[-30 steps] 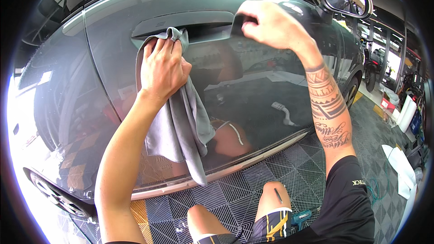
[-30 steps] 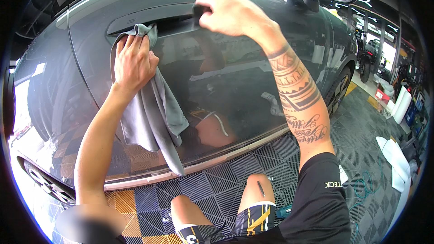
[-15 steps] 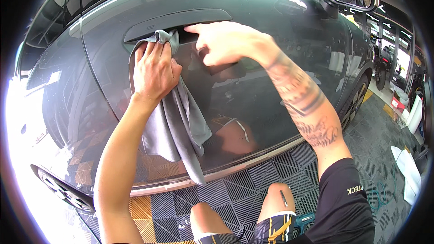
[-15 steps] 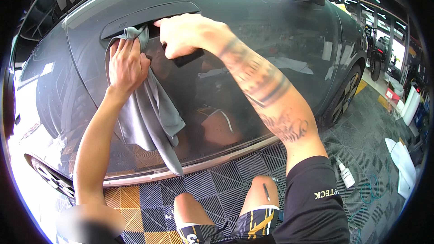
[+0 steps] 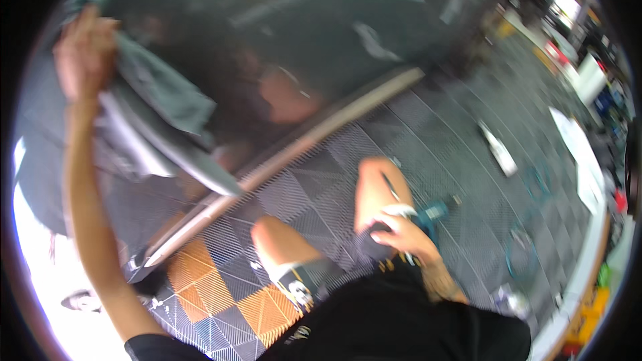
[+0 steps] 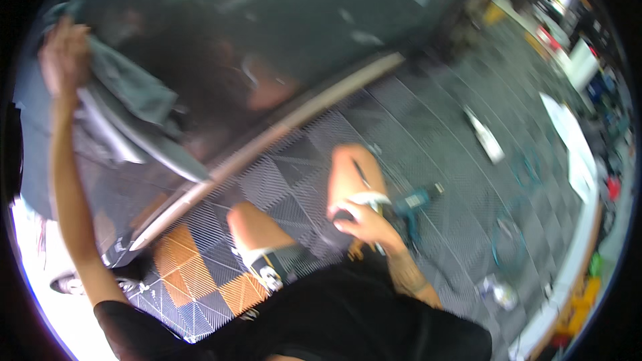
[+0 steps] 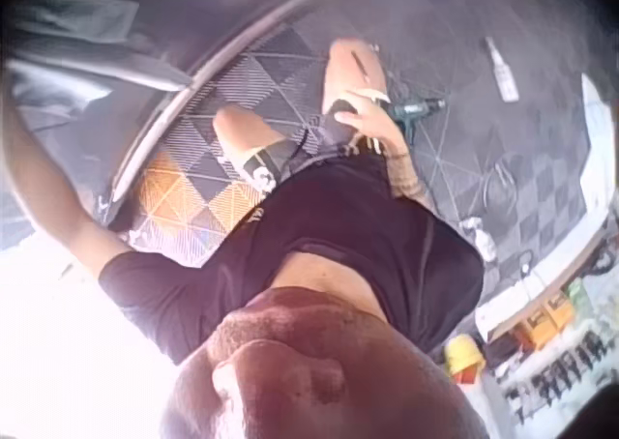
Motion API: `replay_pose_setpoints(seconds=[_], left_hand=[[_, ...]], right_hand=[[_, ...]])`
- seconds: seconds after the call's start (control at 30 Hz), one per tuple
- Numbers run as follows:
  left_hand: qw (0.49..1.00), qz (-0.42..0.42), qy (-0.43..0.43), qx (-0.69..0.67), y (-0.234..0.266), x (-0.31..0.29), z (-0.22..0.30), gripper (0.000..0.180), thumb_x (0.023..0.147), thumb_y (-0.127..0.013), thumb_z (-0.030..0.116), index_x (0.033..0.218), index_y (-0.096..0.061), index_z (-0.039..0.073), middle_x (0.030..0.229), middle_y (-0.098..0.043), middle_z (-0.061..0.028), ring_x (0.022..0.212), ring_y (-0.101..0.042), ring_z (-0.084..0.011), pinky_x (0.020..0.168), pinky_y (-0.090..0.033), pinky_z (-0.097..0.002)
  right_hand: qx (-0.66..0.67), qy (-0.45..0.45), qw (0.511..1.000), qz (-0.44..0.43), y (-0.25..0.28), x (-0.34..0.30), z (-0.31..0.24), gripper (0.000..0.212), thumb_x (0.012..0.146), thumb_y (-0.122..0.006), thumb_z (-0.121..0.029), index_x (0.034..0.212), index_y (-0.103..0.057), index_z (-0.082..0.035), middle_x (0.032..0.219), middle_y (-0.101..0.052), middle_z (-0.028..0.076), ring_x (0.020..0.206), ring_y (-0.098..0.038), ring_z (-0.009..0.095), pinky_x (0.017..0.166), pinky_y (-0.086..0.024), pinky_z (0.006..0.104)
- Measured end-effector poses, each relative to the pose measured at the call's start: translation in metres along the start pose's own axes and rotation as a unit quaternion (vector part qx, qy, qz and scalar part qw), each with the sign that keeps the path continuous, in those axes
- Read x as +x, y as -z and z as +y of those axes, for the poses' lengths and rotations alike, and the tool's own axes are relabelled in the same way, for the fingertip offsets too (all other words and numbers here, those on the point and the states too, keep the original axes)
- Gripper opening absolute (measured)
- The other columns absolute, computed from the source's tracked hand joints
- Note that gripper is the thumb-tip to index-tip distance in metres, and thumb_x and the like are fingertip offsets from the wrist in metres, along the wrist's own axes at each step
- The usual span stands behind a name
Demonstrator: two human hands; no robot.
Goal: The person applies a protective film to a car door handle using a squeegee and a heat gun. They wipe the surface with a cloth, use a squeegee to smooth the film, and apply heat to conform the material to the handle's contours.
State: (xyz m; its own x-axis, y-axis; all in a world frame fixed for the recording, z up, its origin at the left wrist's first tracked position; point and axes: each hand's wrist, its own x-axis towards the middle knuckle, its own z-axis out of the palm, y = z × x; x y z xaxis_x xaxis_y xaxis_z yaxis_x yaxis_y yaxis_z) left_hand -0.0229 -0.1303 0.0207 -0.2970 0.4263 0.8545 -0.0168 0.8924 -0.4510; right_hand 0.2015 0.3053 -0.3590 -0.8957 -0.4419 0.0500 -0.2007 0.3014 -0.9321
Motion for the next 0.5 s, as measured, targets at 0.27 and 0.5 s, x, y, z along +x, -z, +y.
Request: replay_pose_setpoints(seconds=[0.27, 0.5], left_hand=[[0.997, 0.072, -0.016, 0.015, 0.046, 0.01, 0.03, 0.027, 0.075, -0.053, 0.015, 0.094, -0.061, -0.002, 0.098, -0.063, -0.0182, 0.099, -0.058, -0.0321, 0.089, -0.043, -0.0427], [0.999, 0.042, 0.006, 0.01, 0.047, 0.018, 0.043, 0.035, 0.075, -0.053, 0.018, 0.101, -0.062, -0.004, 0.102, -0.063, -0.0181, 0.103, -0.058, -0.0313, 0.095, -0.041, -0.042]], right_hand=[[-0.164, 0.488, 0.855, 0.059, 0.066, 0.203, -0.232, 0.013, 0.07, -0.058, 0.0, 0.083, -0.054, 0.001, 0.113, -0.058, 0.018, 0.087, -0.062, 0.035, 0.074, -0.05, 0.0401], [-0.488, 0.412, 0.763, 0.096, 0.077, 0.298, -0.393, 0.014, 0.076, -0.056, -0.017, 0.073, -0.06, -0.003, 0.15, -0.039, 0.015, 0.081, -0.065, 0.039, 0.076, -0.053, 0.0446]])
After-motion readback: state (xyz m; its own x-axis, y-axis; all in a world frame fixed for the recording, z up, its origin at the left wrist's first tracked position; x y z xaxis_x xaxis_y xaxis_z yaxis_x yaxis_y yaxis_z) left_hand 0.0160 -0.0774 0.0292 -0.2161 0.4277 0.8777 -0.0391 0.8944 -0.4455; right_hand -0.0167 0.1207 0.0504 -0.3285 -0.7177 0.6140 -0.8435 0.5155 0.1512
